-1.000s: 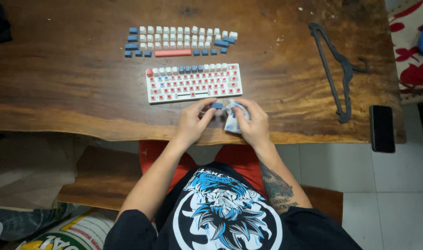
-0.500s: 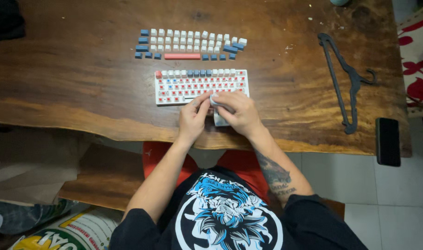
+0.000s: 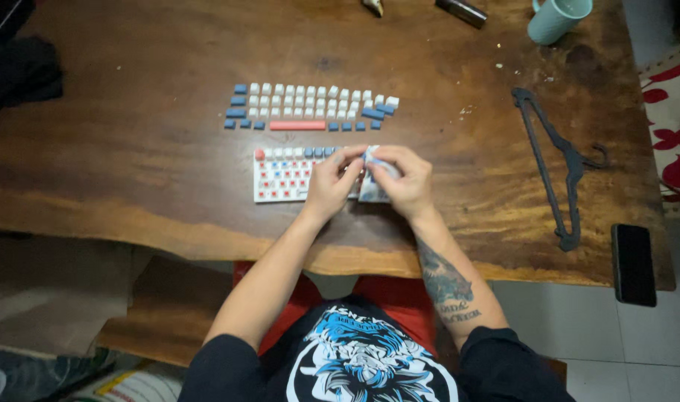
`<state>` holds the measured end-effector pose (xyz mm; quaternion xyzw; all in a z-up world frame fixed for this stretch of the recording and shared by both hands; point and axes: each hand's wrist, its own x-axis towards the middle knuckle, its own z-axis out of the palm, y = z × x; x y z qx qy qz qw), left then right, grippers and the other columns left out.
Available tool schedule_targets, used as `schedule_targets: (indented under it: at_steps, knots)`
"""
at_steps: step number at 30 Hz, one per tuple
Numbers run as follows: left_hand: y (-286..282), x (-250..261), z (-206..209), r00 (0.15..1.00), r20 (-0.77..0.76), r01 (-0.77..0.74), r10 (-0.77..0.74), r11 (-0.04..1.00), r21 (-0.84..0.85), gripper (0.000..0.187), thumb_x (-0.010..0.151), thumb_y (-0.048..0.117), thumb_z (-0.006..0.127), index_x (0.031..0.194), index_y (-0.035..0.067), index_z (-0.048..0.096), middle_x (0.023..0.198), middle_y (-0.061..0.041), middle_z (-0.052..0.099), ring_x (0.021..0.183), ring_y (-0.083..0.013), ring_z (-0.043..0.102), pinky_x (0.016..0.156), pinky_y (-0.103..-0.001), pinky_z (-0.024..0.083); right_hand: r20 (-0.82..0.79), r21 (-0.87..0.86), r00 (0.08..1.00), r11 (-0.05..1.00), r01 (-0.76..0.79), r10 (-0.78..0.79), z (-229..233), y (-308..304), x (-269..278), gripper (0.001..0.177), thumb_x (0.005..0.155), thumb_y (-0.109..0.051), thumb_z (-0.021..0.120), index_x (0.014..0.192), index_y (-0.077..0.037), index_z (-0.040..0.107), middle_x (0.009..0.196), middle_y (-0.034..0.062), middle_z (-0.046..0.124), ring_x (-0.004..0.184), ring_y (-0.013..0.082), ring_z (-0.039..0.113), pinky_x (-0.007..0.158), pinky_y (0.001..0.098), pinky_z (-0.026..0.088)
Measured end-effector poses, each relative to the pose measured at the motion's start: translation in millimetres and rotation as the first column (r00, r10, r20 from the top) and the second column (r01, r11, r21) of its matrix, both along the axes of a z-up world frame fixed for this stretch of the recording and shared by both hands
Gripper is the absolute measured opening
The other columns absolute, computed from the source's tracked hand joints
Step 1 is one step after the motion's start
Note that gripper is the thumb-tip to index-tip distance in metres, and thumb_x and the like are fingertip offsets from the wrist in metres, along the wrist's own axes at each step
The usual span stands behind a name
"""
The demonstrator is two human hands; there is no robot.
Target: The person places individual keycaps onto a mechanical keyboard base, one at a time, using both hands. They handle white, blue, and red keycaps and press each into place on the keyboard.
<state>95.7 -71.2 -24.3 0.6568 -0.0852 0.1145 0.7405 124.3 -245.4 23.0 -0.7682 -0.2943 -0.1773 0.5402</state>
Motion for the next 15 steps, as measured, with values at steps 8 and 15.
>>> schedule_targets:
  at_steps: [8,15]
  knots:
    - [7.4,-10.5,11.1,0.999,0.011,0.043,-0.043,0.999,-0.009,0.026,0.102,0.007,0.063,0.126,0.0,0.068,0.11,-0.005,0.074,0.097,-0.0081,0.069,0.084,-0.026,0.061,-0.09,0.06,0.992,0.995,-0.082,0.087,2.3,-1.3,0.5,0.018,0.083,-0.002,0.08,0.098,-0.001,0.071,0.101,0.0117,0.073,0.094,0.0203,0.071,0.086,0.0312,0.057]
    - [3.2,-19.2,31.1,0.95,0.279,-0.226,0.138,0.922,0.313,0.027,0.093,0.001,0.072,0.12,0.001,0.07,0.107,-0.014,0.076,0.091,-0.0203,0.075,0.081,-0.03,0.06,-0.07,0.031,0.997,0.999,0.028,-0.026,12.1,1.5,-5.4,0.019,0.085,-0.001,0.079,0.102,0.0,0.073,0.104,0.012,0.073,0.096,0.0202,0.072,0.085,0.0298,0.057]
